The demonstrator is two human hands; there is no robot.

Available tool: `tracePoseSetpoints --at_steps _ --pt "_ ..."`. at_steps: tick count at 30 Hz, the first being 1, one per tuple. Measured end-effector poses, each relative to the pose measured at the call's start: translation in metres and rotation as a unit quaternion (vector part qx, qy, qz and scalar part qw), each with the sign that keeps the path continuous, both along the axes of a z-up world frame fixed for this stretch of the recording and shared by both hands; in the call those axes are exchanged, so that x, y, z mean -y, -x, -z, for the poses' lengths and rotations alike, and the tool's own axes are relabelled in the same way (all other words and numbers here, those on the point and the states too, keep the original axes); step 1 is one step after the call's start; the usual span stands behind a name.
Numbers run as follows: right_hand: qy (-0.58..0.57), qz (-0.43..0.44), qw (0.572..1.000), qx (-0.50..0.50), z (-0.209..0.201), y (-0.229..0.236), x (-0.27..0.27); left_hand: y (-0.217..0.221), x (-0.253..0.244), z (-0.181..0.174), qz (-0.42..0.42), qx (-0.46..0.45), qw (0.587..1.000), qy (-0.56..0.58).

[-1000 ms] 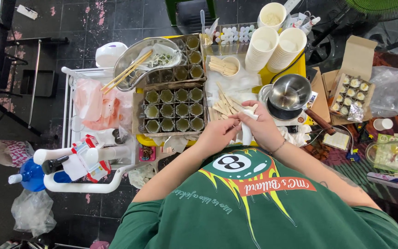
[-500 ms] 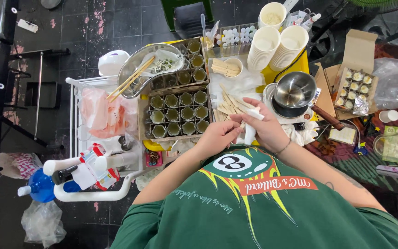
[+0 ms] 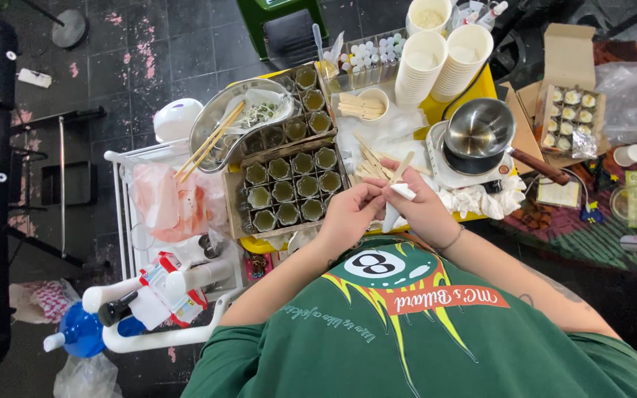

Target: Wiping wooden candle wicks with a paper towel and inserting them into metal wick sustainers.

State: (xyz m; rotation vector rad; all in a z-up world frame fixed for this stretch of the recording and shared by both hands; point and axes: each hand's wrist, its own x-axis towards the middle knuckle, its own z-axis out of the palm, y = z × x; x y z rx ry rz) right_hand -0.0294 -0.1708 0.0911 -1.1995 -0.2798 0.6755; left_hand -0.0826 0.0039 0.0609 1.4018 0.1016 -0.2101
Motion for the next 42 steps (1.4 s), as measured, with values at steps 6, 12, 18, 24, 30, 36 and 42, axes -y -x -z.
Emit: tracePoseSetpoints --at_steps 6,12,18,24,30,36,42 --pt "0.046 0.058 0.994 0.084 0.012 0.005 0.002 0.004 -0.015 -0.057 0.031 -0.025 0.987 -0.156" --pt "0.076 -0.004 0.996 0.05 0.013 0.011 0.004 -0.001 -0.021 -0.071 -0.042 0.135 0.969 -0.202" --pt "0.14 -0.041 0.986 0.077 -0.009 0.02 0.001 -0.008 -0.017 -0.012 -0.049 0.072 0.996 -0.028" --pt "0.216 -0.05 0.973 0.065 -0.011 0.017 0.019 -0.046 -0.039 0.002 -0.195 0.103 0.969 0.107" --pt "0.238 -0.048 0.968 0.061 0.008 0.001 0.055 -0.105 -0.046 -0.021 -0.291 0.169 0.932 -0.133" --pt "0.239 -0.101 0.965 0.042 -0.003 -0.015 0.072 -0.159 -0.025 0.022 -0.287 0.109 0.871 -0.384" --pt "0.27 -0.09 0.955 0.078 0.0 -0.029 0.097 -0.167 -0.014 0.033 -0.234 0.102 0.835 -0.488"
